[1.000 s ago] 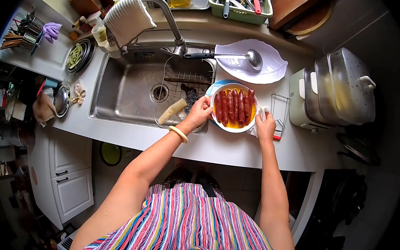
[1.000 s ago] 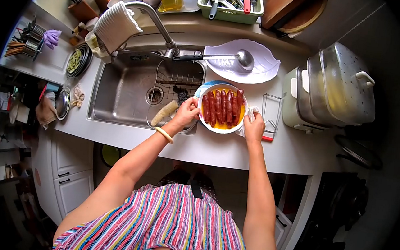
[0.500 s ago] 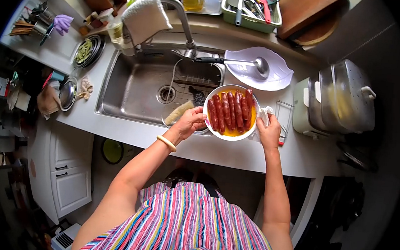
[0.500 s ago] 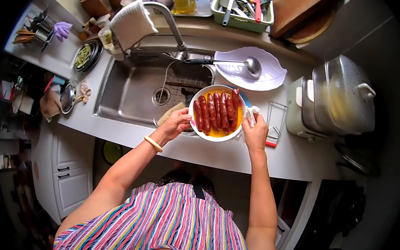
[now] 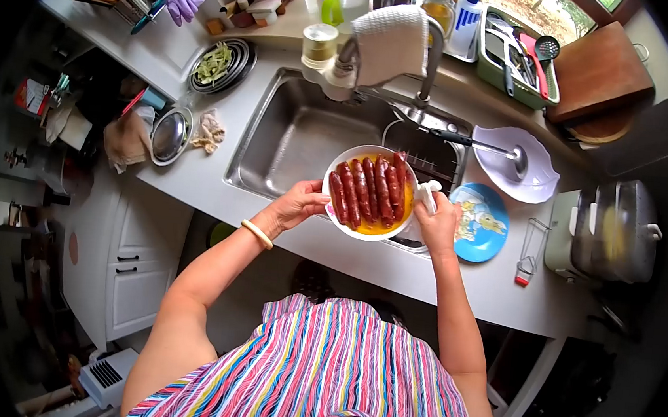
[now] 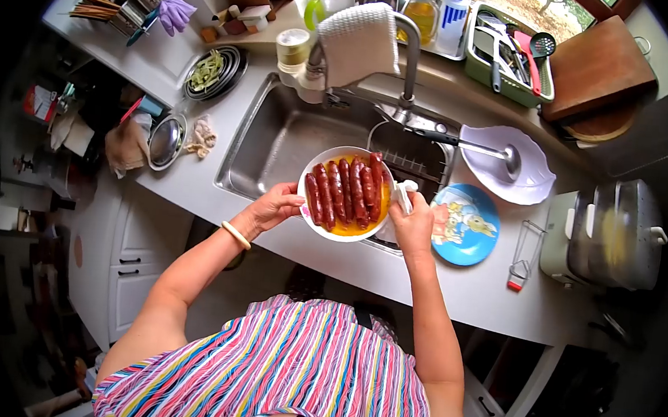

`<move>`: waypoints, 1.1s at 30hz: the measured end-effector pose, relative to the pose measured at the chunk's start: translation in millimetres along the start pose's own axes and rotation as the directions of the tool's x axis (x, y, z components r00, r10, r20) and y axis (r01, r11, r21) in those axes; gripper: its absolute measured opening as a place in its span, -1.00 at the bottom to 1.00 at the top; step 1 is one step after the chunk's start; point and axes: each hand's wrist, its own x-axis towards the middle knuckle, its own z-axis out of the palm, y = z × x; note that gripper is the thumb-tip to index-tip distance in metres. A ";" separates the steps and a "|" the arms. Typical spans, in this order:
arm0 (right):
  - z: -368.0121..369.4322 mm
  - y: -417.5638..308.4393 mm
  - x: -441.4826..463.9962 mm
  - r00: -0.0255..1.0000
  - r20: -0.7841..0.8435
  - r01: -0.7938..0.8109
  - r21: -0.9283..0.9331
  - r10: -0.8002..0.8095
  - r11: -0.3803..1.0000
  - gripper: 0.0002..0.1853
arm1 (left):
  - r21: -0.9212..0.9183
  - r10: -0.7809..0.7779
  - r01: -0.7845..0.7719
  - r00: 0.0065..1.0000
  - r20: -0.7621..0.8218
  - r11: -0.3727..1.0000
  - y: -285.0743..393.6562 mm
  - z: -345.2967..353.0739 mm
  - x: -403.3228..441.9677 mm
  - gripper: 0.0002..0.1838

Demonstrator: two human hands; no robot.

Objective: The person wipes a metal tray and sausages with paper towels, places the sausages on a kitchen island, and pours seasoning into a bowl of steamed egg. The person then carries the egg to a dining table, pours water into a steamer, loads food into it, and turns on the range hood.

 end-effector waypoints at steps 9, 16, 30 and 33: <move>165.3 -24.1 40.5 0.975 -0.077 -0.195 0.162 0.210 0.967 -0.73 | 0.078 -0.123 0.124 0.992 -0.013 0.989 52.5 -157.9 31.9 -0.56; 242.3 -2.8 63.4 0.939 -0.141 -0.318 -0.019 0.312 0.948 -0.72 | 0.049 -0.164 0.168 0.984 -0.067 0.985 23.5 -239.8 75.9 -0.61; 342.0 109.5 70.3 0.873 -0.178 -0.469 -0.052 0.454 0.882 -0.66 | 0.230 -0.164 0.261 0.914 -0.370 0.938 -69.2 -316.4 161.9 -0.71; 340.2 101.3 66.7 0.839 -0.146 -0.535 -0.041 0.525 0.844 -0.67 | 0.356 -0.098 0.260 0.905 -0.415 0.897 -86.0 -325.1 173.1 -0.73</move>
